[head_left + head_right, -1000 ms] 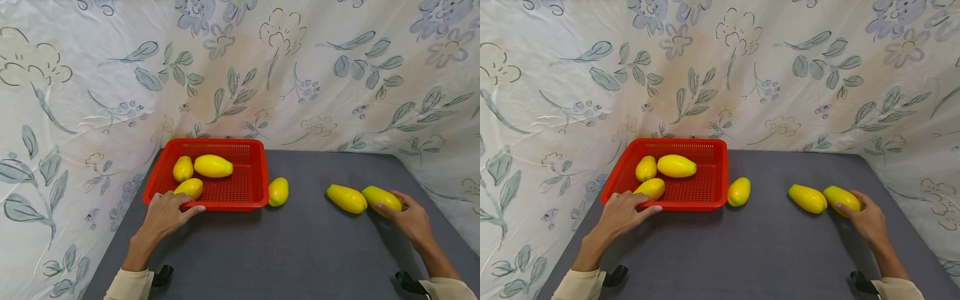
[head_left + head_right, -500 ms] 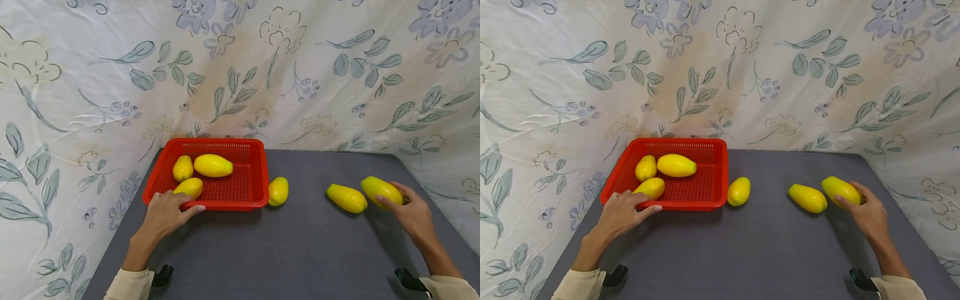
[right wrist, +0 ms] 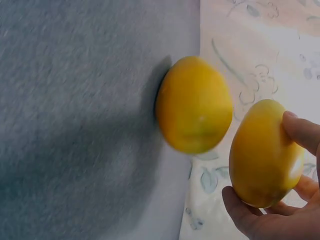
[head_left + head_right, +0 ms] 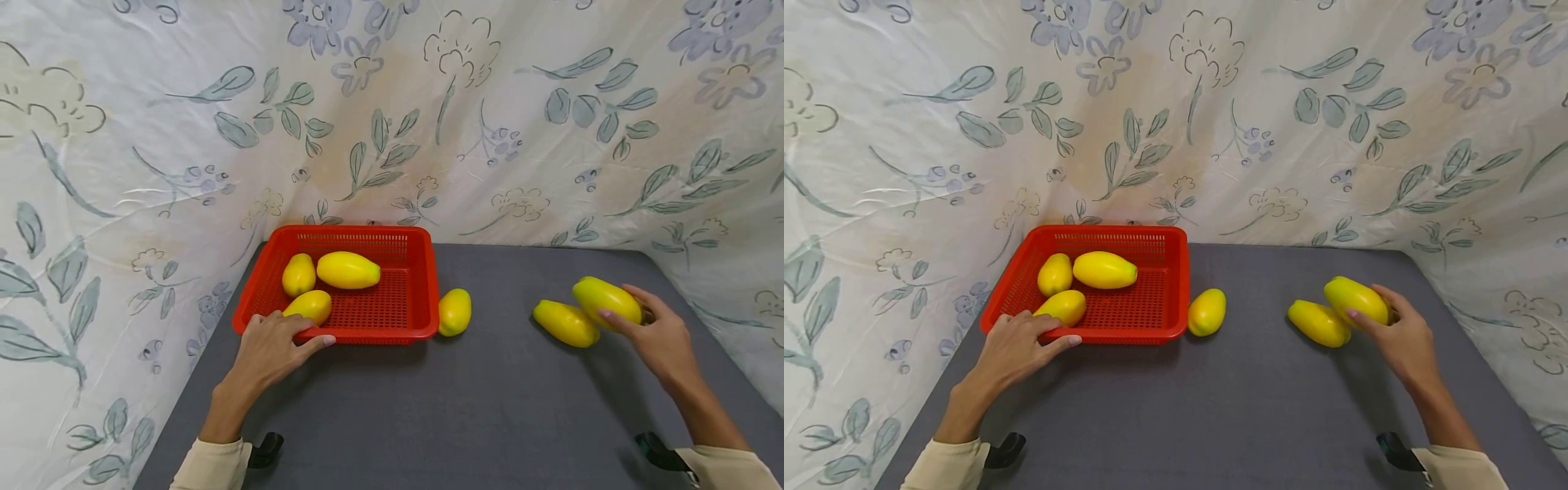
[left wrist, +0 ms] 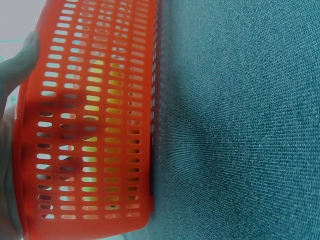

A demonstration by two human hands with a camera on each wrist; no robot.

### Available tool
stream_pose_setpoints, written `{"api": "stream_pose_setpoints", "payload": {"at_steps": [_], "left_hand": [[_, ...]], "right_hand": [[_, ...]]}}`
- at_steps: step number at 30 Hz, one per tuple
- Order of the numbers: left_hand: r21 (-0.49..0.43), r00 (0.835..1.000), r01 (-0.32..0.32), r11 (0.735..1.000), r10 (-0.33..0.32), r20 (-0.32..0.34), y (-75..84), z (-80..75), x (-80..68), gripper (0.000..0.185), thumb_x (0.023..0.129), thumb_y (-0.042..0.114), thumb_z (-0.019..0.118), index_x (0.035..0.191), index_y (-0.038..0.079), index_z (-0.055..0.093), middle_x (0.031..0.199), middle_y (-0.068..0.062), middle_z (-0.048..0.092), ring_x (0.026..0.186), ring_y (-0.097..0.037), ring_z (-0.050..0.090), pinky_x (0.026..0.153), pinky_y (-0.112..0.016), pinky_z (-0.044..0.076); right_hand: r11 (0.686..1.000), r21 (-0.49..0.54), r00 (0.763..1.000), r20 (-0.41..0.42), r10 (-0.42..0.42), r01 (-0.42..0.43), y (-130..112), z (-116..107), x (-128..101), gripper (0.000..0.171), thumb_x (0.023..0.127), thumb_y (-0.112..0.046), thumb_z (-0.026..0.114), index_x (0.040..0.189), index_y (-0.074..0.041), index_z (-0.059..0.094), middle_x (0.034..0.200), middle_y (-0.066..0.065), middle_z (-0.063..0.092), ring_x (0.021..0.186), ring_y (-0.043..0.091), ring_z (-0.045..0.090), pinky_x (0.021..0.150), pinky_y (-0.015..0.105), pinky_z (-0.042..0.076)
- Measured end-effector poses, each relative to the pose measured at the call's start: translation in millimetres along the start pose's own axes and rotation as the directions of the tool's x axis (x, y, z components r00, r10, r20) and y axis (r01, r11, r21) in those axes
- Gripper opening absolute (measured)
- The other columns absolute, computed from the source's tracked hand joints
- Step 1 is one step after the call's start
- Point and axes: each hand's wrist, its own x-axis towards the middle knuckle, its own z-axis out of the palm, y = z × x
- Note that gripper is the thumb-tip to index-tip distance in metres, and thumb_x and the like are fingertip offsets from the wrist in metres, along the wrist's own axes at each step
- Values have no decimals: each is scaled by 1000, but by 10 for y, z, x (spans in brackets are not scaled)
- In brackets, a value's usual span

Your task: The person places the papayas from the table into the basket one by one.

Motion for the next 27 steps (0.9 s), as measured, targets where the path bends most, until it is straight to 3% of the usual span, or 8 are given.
{"api": "stream_pose_setpoints", "payload": {"at_steps": [8, 14, 23, 27], "left_hand": [[-3, 1000, 3, 1000, -3, -8, 24, 17, 1, 52, 91, 67, 70, 113, 21, 83, 105, 0, 80, 87, -24, 61, 75, -41, 34], [-6, 1000, 15, 1000, -15, -5, 43, 13, -1, 51, 91, 66, 71, 113, 22, 83, 106, 0, 80, 87, -25, 62, 75, -41, 34], [-3, 1000, 17, 1000, -17, 4, 51, 2, 15, 49, 91, 68, 69, 108, 24, 83, 100, 2, 79, 84, -22, 59, 74, -40, 33], [5, 1000, 19, 1000, -19, 5, 50, -5, 17, 51, 91, 69, 69, 109, 24, 83, 103, 1, 80, 85, -23, 60, 74, -39, 33]], "right_hand": [[999, 24, 999, 22, -37, 37, -120, 46, 13, 84, 102, -51, 68, 166, -9, 33, 156, 33, 45, 119, 42, 49, 76, 22, 35], [997, 42, 997, 41, -65, 63, -191, 77, 22, 84, 101, -51, 70, 166, -11, 35, 155, 30, 46, 116, 33, 48, 77, 21, 36], [991, 86, 989, 95, -111, 103, -332, 120, -25, 82, 100, -49, 72, 166, -14, 36, 157, 28, 47, 127, 42, 52, 76, 15, 39], [989, 95, 986, 104, -127, 117, -420, 152, -47, 82, 100, -49, 72, 166, -15, 37, 157, 26, 47, 131, 48, 51, 79, 20, 39]]}}
